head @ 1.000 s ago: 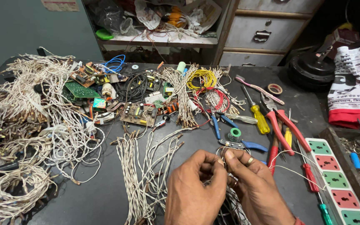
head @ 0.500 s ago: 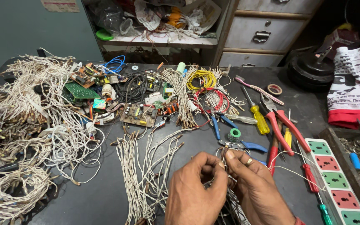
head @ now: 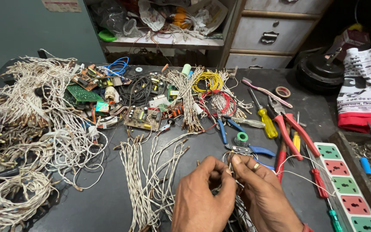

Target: The person repairs a string of small light bulbs by stripping wire ends, twisting them together, and crimping the connections with pliers. The person handles the wires and bulbs one at a time on a cluttered workbench.

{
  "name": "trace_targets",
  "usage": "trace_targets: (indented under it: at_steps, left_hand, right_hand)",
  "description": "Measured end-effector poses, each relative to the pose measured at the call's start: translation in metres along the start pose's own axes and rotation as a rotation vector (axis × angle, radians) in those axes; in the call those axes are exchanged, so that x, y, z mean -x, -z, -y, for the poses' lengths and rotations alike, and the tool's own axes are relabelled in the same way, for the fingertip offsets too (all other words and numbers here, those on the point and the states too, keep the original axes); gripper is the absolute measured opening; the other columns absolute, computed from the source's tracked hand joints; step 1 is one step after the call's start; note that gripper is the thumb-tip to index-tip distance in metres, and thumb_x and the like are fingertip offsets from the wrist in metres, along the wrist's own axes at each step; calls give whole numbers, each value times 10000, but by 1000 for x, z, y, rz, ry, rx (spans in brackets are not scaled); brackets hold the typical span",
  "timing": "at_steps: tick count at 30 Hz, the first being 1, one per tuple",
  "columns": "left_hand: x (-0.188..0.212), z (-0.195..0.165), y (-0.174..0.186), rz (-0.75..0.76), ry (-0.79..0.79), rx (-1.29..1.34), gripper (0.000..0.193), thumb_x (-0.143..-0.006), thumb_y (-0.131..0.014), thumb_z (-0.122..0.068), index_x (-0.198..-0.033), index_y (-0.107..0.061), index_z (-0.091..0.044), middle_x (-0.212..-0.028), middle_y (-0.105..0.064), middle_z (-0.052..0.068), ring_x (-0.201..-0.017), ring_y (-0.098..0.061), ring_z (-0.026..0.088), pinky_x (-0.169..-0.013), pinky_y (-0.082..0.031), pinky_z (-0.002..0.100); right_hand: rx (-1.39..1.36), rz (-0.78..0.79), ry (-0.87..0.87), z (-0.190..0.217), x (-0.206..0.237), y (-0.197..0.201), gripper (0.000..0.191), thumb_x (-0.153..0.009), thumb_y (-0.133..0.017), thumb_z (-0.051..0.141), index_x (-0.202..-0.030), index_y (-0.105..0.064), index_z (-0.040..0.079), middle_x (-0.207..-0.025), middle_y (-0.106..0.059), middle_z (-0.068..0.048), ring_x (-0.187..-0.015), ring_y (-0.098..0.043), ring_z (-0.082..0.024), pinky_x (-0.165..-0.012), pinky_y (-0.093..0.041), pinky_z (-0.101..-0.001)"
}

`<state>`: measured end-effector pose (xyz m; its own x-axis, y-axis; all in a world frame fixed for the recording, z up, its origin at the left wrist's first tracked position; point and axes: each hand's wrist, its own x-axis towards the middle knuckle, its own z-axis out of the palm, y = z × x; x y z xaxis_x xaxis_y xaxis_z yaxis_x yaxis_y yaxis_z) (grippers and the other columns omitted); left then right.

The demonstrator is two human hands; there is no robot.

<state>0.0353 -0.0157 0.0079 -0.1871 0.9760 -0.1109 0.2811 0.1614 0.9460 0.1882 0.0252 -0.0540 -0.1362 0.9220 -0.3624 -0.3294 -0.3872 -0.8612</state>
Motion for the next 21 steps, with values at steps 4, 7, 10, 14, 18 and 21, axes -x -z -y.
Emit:
trace_targets:
  at_steps: [4, 7, 10, 14, 18, 21]
  left_hand:
    - [0, 2, -2, 7, 15, 6, 199, -851, -666, -262, -958, -678, -94, -778, -778, 128, -760, -804, 250, -710, -609, 378]
    - [0, 2, -2, 7, 17, 24, 198, -863, -662, -269, -951, -687, -93, -800, -786, 121, -788, -807, 236, -737, -608, 363]
    - [-1, 0, -2, -8, 55, 54, 243, -867, -697, -319, -962, -706, -95, -812, -795, 104, -785, -801, 209, -745, -605, 339]
    - [0, -5, -4, -13, 128, 79, 326, -823, -747, -360, -1058, -734, -134, -780, -788, 75, -714, -778, 176, -682, -599, 326]
    - [-2, -5, -5, -27, 208, 90, 273, -858, -745, -361, -1047, -770, -165, -757, -778, 54, -667, -767, 179, -643, -587, 346]
    - [-2, -3, -8, -40, 164, 79, 231, -870, -733, -330, -994, -756, -136, -747, -774, 61, -649, -765, 186, -638, -589, 354]
  right_hand:
    - [4, -14, -12, 0, 0, 0, 300, -919, -654, 243, -1117, -694, 21, -947, -730, -67, -884, -678, -173, -819, -528, -352]
    - [-12, 29, 28, 2, -1, 0, 294, -929, -648, 225, -1131, -693, 17, -974, -725, -64, -909, -675, -163, -847, -522, -339]
    - [-61, 73, 29, 4, -1, 0, 276, -934, -641, 209, -1140, -679, 29, -991, -708, -57, -931, -664, -169, -865, -510, -349]
    - [-85, 60, 25, 3, -1, 1, 272, -927, -634, 200, -1143, -673, 38, -1006, -699, -48, -962, -639, -180, -878, -503, -372]
    - [-45, 97, 80, 2, -2, 2, 286, -942, -641, 198, -1151, -675, 5, -1034, -689, -33, -1012, -618, -168, -917, -482, -344]
    - [-14, 93, 98, 2, -1, 1, 286, -947, -647, 207, -1139, -674, -4, -1024, -690, -53, -1018, -626, -162, -930, -475, -339]
